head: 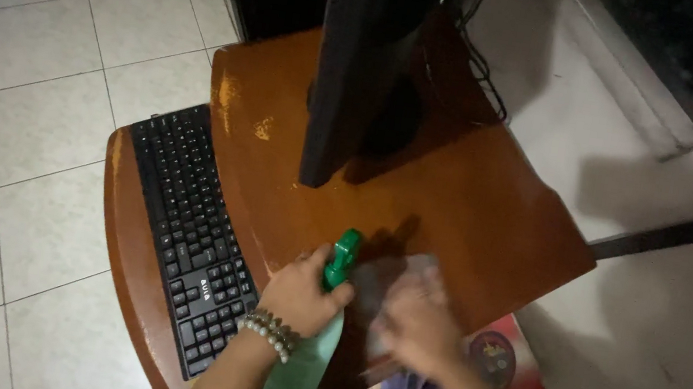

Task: Cleaning a computer desk, monitor, keyboard, and other objects using a spray bottle and cloth.

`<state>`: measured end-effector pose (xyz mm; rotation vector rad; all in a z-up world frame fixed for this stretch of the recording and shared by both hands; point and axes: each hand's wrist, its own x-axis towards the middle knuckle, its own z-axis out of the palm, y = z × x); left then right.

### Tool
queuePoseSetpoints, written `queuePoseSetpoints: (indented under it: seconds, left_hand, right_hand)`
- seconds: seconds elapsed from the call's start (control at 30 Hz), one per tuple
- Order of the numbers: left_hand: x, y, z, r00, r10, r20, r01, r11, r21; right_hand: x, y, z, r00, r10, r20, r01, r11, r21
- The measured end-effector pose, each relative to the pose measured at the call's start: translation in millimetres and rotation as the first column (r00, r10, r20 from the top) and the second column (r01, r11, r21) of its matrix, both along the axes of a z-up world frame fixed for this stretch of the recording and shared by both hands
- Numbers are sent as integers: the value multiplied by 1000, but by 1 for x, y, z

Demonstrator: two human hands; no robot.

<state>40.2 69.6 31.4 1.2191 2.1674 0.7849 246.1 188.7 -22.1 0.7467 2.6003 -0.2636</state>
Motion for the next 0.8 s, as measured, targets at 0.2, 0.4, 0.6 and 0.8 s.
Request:
queuePoseSetpoints:
  seconds: [0.2, 0.4, 0.6, 0.8]
  left_hand:
    - [13, 5, 24, 999, 0, 35, 2, 998, -58]
    - [16, 1, 20, 999, 22, 34, -20, 998, -63]
    - [14, 4, 29, 996, 76, 54, -71, 992, -101]
    - [11, 11, 16, 997, 80, 9, -80, 996, -30]
  right_hand:
    - [47, 162, -37, 953, -290, -82, 295, 839, 457]
    - [3, 241, -29, 723, -653, -225, 690, 696, 198]
    - [-51, 282, -23, 722, -667, -183, 691, 710, 138]
    - [-95, 282, -47, 860, -445, -251, 467, 884, 33]
